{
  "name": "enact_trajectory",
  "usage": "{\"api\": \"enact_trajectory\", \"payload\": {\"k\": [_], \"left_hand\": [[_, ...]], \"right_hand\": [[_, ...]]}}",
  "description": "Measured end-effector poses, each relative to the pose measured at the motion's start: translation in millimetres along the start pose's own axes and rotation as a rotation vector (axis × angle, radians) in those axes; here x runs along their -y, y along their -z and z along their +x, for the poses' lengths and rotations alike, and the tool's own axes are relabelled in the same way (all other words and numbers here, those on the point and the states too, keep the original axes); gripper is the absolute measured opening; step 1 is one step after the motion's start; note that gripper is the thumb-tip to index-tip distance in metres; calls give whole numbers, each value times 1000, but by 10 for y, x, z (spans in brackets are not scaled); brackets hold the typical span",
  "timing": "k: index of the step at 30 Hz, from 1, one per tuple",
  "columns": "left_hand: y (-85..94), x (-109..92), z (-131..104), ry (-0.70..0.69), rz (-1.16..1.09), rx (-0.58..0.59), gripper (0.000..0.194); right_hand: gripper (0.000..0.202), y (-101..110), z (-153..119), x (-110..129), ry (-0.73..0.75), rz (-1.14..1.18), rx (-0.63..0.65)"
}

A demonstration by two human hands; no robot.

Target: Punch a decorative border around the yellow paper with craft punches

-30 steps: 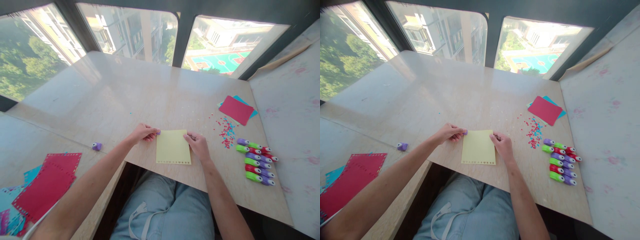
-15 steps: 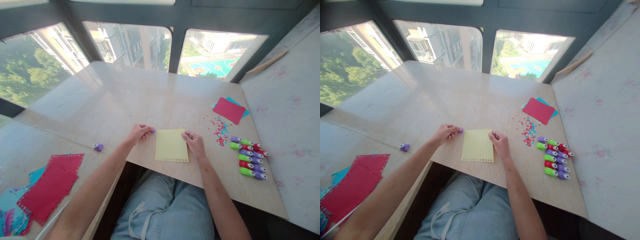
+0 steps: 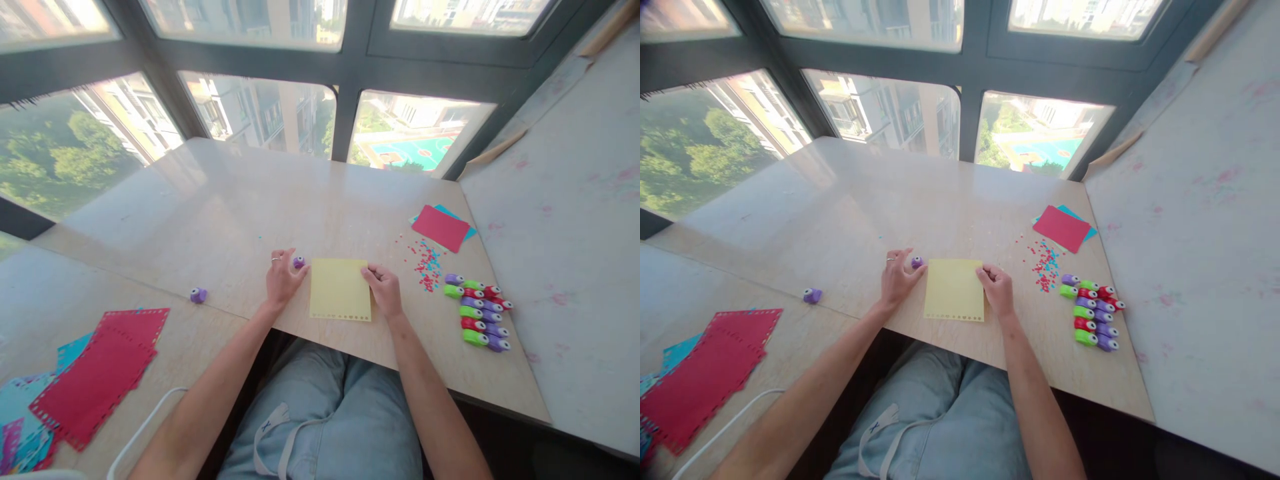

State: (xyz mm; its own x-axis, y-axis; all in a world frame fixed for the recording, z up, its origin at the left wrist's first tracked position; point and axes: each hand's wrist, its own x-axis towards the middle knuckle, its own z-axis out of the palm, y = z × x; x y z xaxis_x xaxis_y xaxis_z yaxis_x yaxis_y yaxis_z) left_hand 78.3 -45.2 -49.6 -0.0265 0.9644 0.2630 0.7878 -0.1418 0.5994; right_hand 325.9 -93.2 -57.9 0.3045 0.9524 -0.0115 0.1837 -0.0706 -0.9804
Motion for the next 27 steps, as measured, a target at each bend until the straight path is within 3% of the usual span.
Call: {"api": "enact_trajectory", "payload": {"k": [4, 14, 27], "left_hand": [[-11, 9, 43, -10, 43, 62, 26], [19, 130, 52, 298, -562, -165, 35], [-67, 163, 90, 276, -530, -222, 35]], "right_hand": [[42, 4, -30, -6, 22, -8, -27], [39, -62, -54, -45, 79, -131, 6], [35, -524, -98, 112, 173, -272, 69]]}}
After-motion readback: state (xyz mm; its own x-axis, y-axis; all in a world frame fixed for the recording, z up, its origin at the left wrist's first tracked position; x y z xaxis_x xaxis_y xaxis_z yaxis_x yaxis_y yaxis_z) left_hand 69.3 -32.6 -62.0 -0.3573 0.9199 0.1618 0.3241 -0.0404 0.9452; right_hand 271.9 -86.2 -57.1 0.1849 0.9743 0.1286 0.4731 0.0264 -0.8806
